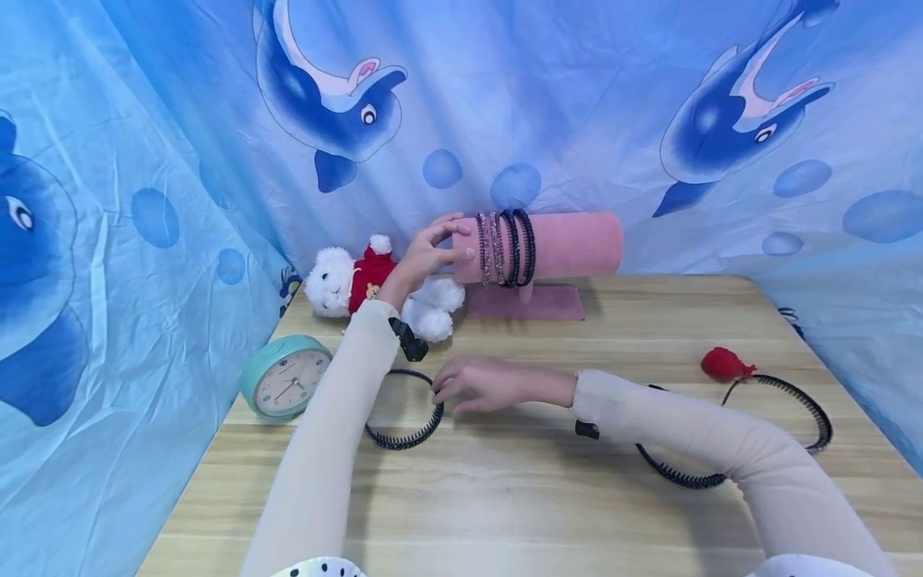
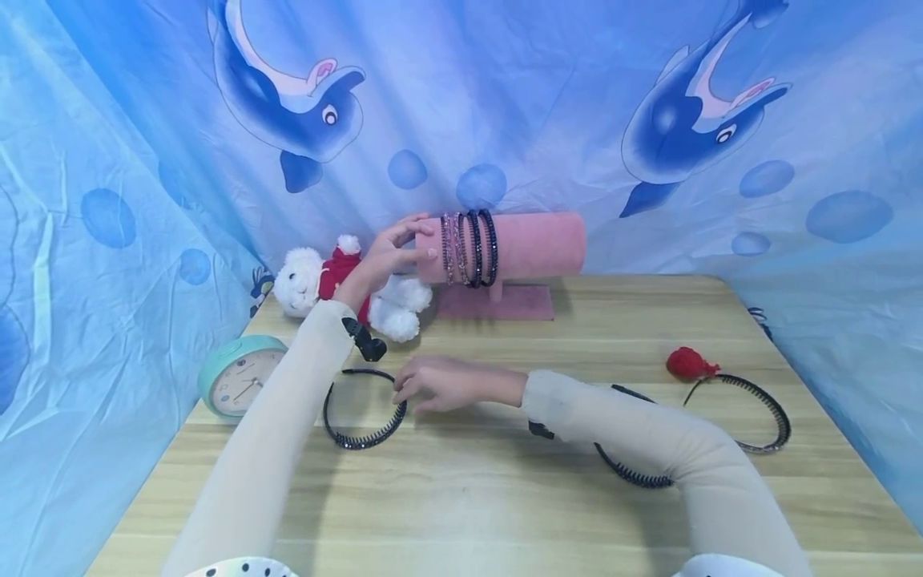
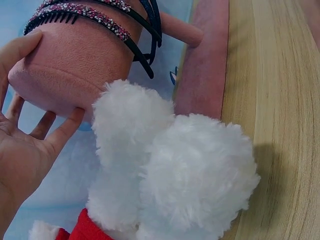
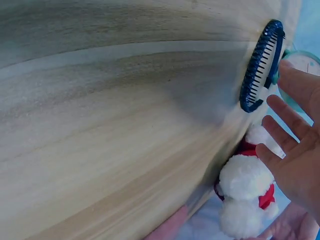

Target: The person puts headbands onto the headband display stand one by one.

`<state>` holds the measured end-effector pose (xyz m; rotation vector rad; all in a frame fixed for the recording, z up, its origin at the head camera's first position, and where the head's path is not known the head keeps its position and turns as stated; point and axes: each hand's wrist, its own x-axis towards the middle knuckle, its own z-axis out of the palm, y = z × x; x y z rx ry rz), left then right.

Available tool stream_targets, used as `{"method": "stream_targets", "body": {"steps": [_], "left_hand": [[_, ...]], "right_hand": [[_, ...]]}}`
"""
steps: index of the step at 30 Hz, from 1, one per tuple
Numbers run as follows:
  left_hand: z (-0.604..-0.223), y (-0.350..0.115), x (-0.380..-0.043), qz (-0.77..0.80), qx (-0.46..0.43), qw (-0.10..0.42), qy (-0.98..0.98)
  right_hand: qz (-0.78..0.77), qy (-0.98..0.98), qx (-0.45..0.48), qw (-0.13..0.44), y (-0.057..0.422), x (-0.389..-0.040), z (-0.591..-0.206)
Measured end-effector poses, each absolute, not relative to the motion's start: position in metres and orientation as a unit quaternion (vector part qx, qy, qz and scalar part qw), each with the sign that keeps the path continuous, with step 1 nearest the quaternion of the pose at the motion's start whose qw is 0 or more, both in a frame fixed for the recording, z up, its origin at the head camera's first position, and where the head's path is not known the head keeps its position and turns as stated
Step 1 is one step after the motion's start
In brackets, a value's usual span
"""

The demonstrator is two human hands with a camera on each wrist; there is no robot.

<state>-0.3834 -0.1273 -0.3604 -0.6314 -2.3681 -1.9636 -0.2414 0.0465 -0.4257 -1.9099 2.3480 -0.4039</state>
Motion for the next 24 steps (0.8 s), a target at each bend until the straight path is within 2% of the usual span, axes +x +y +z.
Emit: {"method": "stream_targets", "body": {"steps": [5, 12, 24], "left_hand": [[-0.364, -0.127, -0.384, -0.639, -0.201, 0.0, -0.743], [-0.361, -0.127, -0.384, -0.647, -0.198, -0.004, -0.736], [-0.341, -0.126, -0.362, -0.644, -0.198, -0.022, -0.738]], "right_hand": [[-0.108, 0.75, -0.652, 0.026, 0.042, -0.243, -0.436], [-0.096, 0.761, -0.64, 0.037, 0.045, -0.241, -0.433], [-0.085, 0.775, -0.627, -0.011, 0.065, -0.234, -0.438]]}}
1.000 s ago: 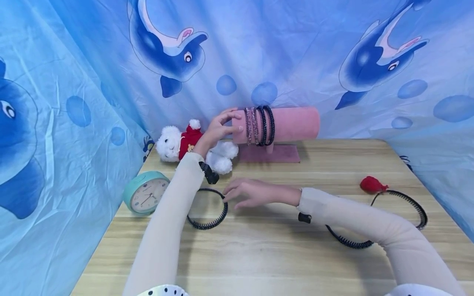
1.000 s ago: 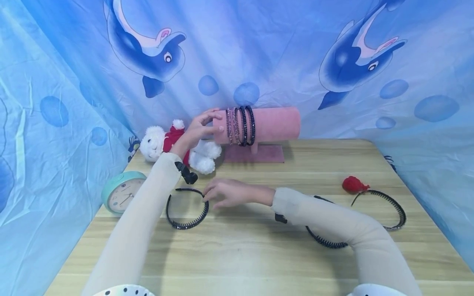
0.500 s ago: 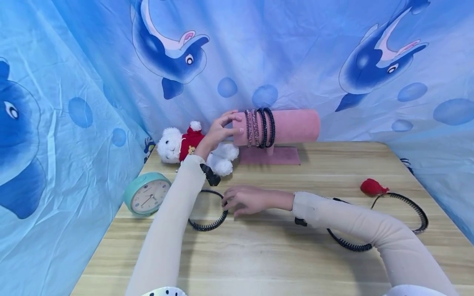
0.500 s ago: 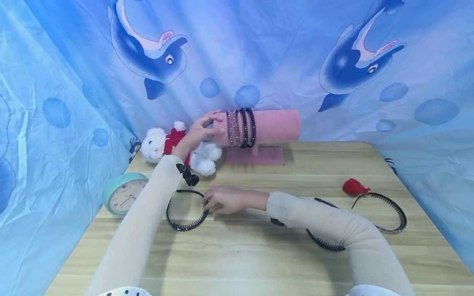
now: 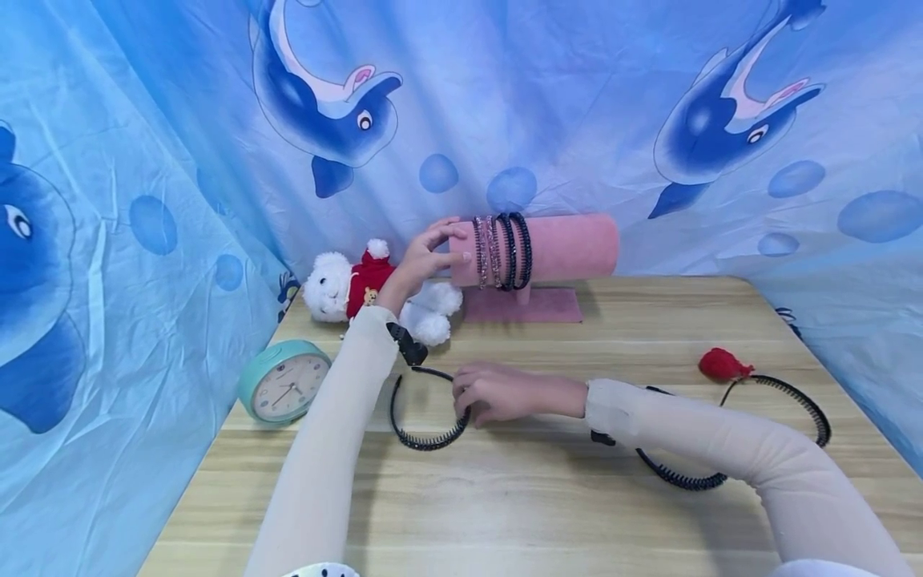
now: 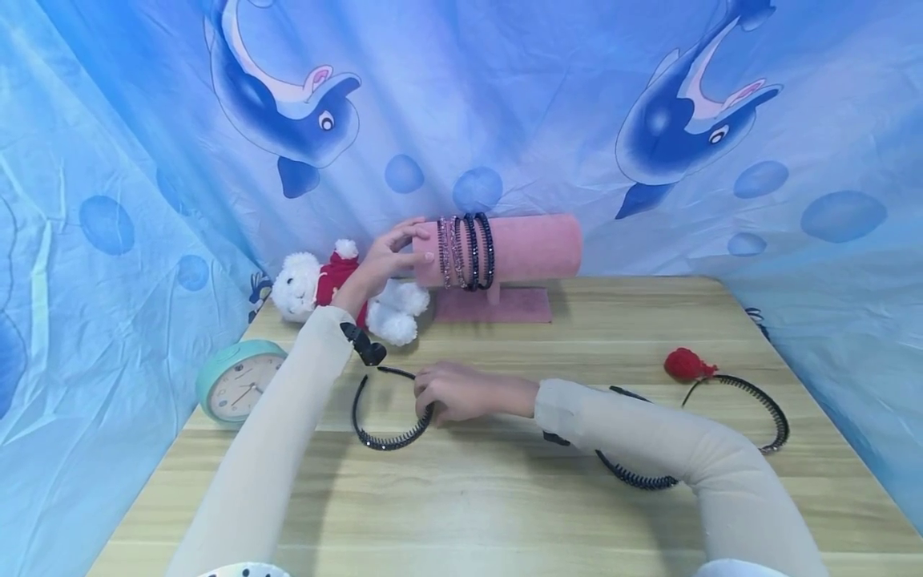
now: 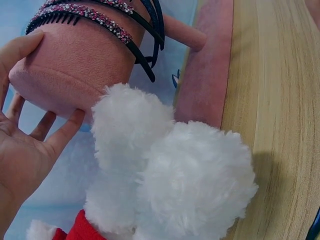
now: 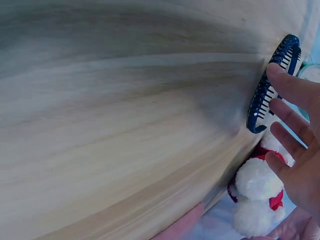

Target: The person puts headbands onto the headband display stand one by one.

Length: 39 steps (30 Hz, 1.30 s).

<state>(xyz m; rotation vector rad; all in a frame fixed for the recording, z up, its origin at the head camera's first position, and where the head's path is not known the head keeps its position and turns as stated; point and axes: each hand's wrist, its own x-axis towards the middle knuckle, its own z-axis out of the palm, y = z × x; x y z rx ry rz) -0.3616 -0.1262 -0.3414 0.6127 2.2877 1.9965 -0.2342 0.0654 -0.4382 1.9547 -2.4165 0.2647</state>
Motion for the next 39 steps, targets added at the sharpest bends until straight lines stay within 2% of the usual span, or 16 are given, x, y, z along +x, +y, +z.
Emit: {"method": "stream_targets", "body": {"steps": [7, 14, 19, 28, 39], "left_hand": [[-0.344, -0.126, -0.363, 0.646, 0.193, 0.028, 0.738], [-0.364, -0.127, -0.384, 0.652, 0.193, 0.018, 0.734], [-0.368, -0.128, -0.386, 0.647, 0.193, 0.008, 0.738], [-0.367, -0.128, -0.385, 0.645, 0.199, 0.004, 0.738], [-0.365, -0.128, -0.385, 0.647, 0.205, 0.004, 0.735]], "right_hand": [[0.11, -0.766, 0.633, 0.037, 0.079, -0.229, -0.446], [0.113, -0.765, 0.633, 0.038, 0.091, -0.225, -0.449], [0.114, -0.771, 0.626, 0.021, 0.103, -0.22, -0.446], [0.125, -0.812, 0.568, -0.049, 0.127, -0.214, -0.434], [0.166, -0.836, 0.518, -0.071, 0.151, -0.216, -0.421]]}}
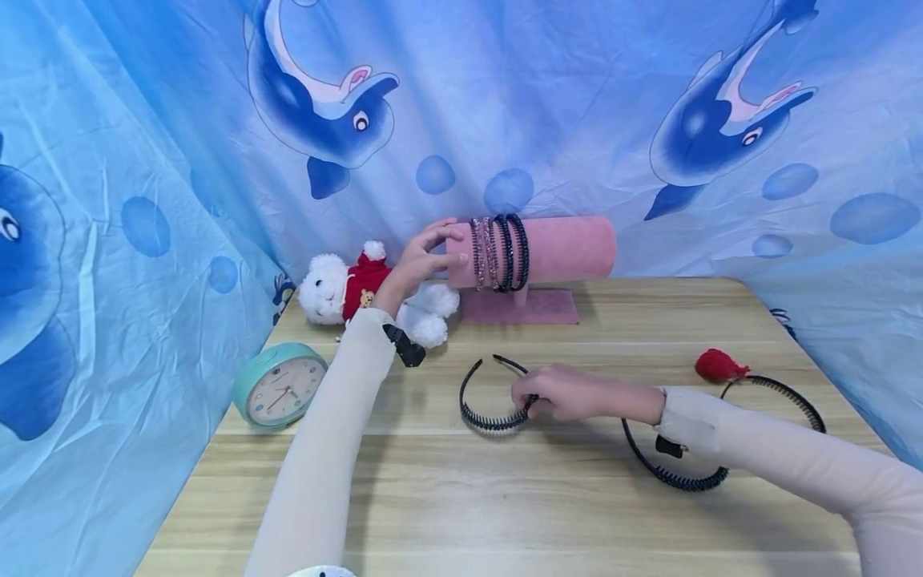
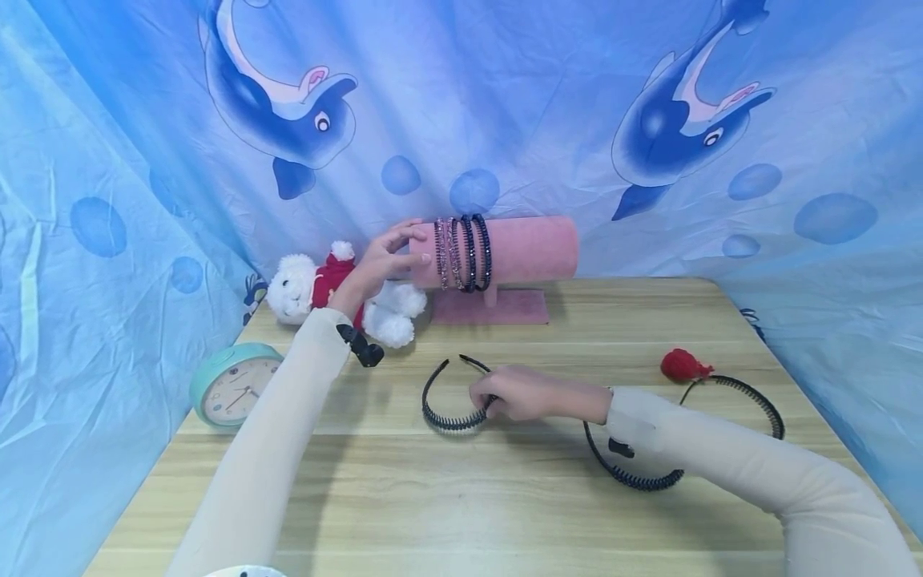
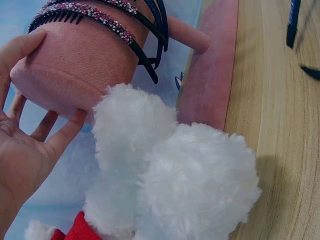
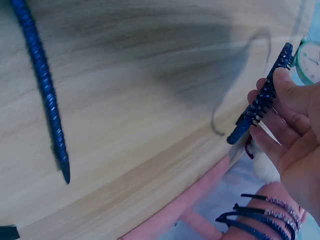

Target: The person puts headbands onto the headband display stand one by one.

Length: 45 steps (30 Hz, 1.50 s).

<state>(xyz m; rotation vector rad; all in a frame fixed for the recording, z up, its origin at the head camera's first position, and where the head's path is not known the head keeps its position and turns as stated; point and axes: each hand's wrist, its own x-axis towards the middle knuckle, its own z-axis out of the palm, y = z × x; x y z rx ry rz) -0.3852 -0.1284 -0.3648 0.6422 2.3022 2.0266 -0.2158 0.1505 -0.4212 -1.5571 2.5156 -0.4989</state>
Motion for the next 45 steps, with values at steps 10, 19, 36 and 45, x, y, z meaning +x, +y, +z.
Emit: {"method": "stream_targets", "body": {"steps": [10, 19, 36, 45], "left_hand": [[-0.366, -0.128, -0.386, 0.649, 0.193, 0.013, 0.735], [-0.366, -0.128, -0.388, 0.65, 0.195, 0.013, 0.735], [-0.365, -0.126, -0.387, 0.655, 0.197, 0.016, 0.729], [-0.367, -0.127, -0.388, 0.654, 0.193, 0.01, 0.731]], "right_hand": [[-0.25, 0.848, -0.461, 0.083, 0.169, -0.224, -0.408], [-0.34, 0.842, -0.4, 0.128, 0.192, -0.248, -0.388], [-0.504, 0.806, -0.218, 0.22, 0.245, -0.289, -0.367], [-0.513, 0.806, -0.179, 0.236, 0.276, -0.295, -0.355]]}}
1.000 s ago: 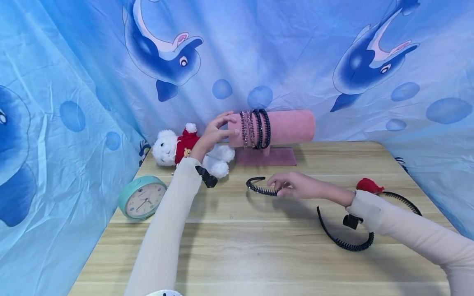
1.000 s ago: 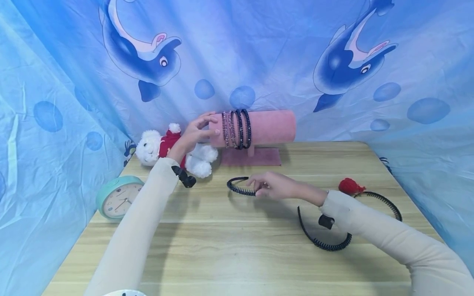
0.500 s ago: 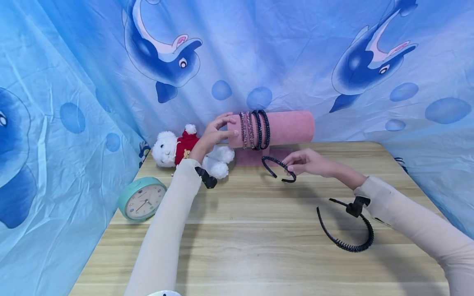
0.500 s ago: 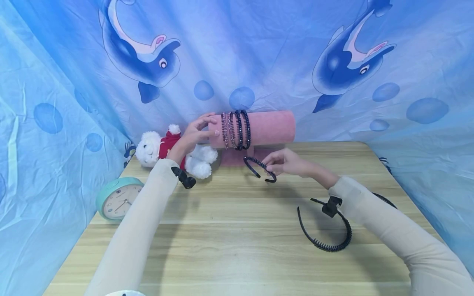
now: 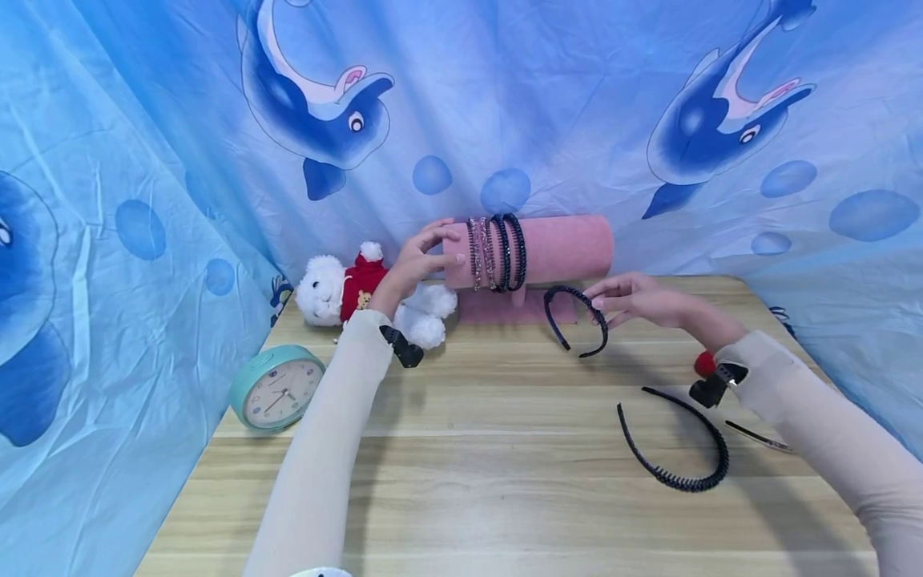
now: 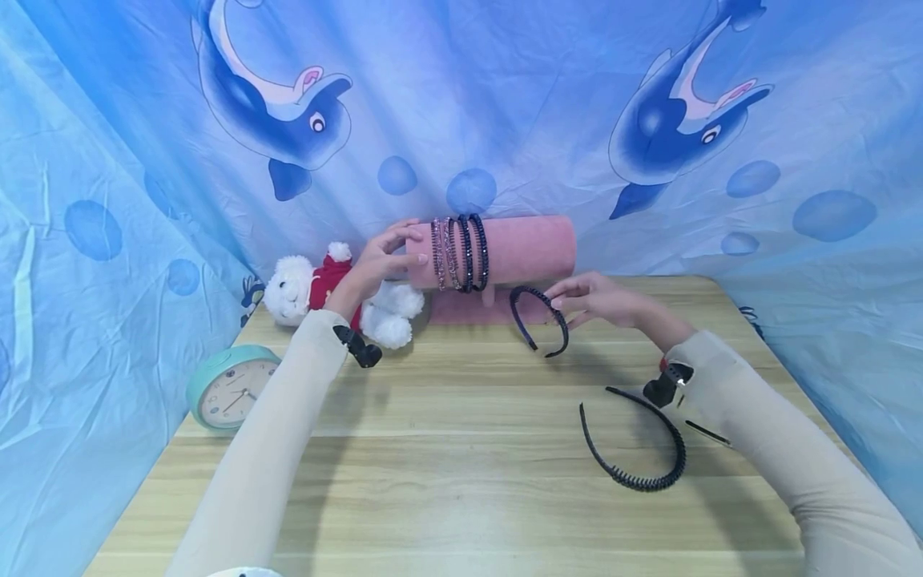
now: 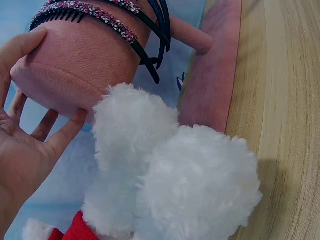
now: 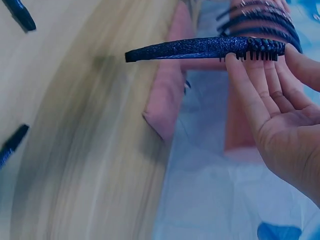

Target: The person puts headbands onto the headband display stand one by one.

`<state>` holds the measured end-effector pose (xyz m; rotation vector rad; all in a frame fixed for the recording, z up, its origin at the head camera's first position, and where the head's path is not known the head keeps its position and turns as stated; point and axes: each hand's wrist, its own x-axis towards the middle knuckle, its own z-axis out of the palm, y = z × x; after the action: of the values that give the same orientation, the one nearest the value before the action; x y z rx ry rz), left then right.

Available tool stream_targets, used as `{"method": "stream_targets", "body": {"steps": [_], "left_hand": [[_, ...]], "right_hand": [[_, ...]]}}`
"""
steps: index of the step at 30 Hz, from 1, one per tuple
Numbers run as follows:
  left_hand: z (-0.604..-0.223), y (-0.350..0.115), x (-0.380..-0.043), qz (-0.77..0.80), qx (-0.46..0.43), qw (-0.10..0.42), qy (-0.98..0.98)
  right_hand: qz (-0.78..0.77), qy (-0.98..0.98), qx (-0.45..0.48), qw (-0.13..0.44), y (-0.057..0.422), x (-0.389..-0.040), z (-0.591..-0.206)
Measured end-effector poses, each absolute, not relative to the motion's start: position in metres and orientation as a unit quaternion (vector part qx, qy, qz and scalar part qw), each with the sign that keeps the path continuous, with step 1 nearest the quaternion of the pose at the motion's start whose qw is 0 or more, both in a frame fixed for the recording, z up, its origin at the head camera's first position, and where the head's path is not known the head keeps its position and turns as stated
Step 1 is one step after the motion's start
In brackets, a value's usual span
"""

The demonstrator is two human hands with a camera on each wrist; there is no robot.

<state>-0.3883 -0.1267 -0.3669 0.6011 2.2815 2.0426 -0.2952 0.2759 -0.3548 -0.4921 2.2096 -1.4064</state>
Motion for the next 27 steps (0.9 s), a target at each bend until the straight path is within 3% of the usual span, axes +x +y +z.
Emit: {"method": "stream_targets", "body": {"steps": [27], "left_hand": [[-0.368, -0.126, -0.389, 0.659, 0.194, 0.009, 0.727]], "right_hand": [[-0.497, 0.818, -0.185, 0.223, 0.374, -0.294, -0.317]]}}
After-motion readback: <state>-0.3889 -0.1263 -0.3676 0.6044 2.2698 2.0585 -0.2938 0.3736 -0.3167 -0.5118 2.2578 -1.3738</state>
